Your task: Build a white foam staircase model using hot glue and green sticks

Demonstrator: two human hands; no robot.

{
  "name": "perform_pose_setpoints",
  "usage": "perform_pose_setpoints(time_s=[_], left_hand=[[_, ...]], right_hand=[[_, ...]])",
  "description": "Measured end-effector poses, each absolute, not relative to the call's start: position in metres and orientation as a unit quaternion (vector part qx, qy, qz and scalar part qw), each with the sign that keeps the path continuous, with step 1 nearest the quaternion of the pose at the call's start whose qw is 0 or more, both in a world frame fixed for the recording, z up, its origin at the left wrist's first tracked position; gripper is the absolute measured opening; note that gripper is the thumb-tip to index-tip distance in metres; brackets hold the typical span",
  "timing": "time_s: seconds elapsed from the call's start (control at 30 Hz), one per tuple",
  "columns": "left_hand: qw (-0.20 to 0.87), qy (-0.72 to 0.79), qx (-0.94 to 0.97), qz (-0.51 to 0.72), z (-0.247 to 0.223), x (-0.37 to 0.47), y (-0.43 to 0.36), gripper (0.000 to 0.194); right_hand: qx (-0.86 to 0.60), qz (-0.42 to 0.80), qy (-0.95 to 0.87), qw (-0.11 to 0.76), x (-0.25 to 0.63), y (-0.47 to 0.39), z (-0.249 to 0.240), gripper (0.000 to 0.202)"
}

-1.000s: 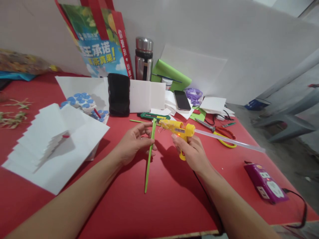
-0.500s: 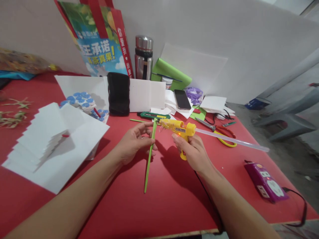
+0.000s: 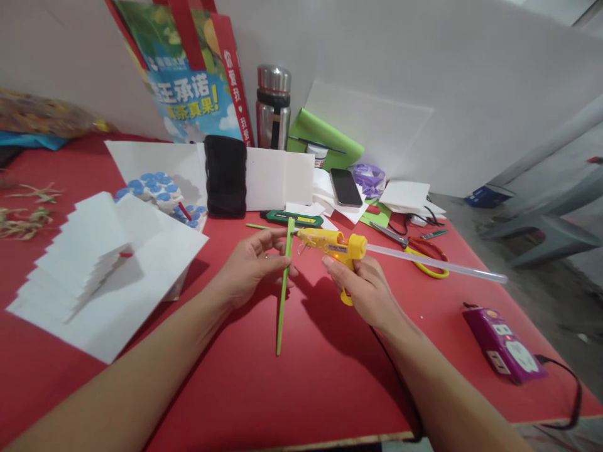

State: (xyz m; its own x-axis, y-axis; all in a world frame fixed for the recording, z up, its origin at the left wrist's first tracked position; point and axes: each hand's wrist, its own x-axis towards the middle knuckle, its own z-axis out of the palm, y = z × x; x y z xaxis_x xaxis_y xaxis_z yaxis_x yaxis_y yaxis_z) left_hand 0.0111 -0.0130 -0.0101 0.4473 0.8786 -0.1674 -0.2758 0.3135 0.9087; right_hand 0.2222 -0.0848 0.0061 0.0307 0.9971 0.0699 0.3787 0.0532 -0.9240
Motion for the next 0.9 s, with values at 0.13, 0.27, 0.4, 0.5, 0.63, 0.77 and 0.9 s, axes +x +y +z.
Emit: perform_pose_setpoints(time_s=[0.13,0.27,0.4,0.5,0.63,0.77,0.9], left_hand=[[0.721,0.354,0.442,0.399,-0.0108,0.0097,-0.0111,0.047],[0.712,0.361,0.449,0.4,-0.0104,0.0089,-0.01,0.044],[0.711,0.362,0.448,0.403,-0.0107,0.0087,-0.0096,0.044],[0.717,0.36,0.447,0.396,-0.0104,0.0091,-0.0104,0.045],[0.728,0.365,0.439,0.379,-0.0087,0.01,-0.0122,0.042],[0.737,0.371,0.43,0.366,-0.0088,0.0102,-0.0136,0.045],[0.737,0.365,0.435,0.367,-0.0105,0.0098,-0.0137,0.039]], right_hand=[[-0.58,0.378,-0.595,0.407,0.2209,-0.086,0.0088,0.047],[-0.576,0.385,-0.601,0.4,0.2196,-0.0871,0.0111,0.043],[-0.566,0.392,-0.605,0.399,0.2198,-0.0879,0.0115,0.041],[-0.569,0.389,-0.605,0.399,0.2206,-0.0877,0.0116,0.042],[-0.58,0.378,-0.595,0.408,0.2217,-0.0862,0.012,0.046],[-0.59,0.371,-0.586,0.414,0.2218,-0.085,0.0124,0.048],[-0.586,0.37,-0.589,0.415,0.2218,-0.0849,0.0122,0.047]])
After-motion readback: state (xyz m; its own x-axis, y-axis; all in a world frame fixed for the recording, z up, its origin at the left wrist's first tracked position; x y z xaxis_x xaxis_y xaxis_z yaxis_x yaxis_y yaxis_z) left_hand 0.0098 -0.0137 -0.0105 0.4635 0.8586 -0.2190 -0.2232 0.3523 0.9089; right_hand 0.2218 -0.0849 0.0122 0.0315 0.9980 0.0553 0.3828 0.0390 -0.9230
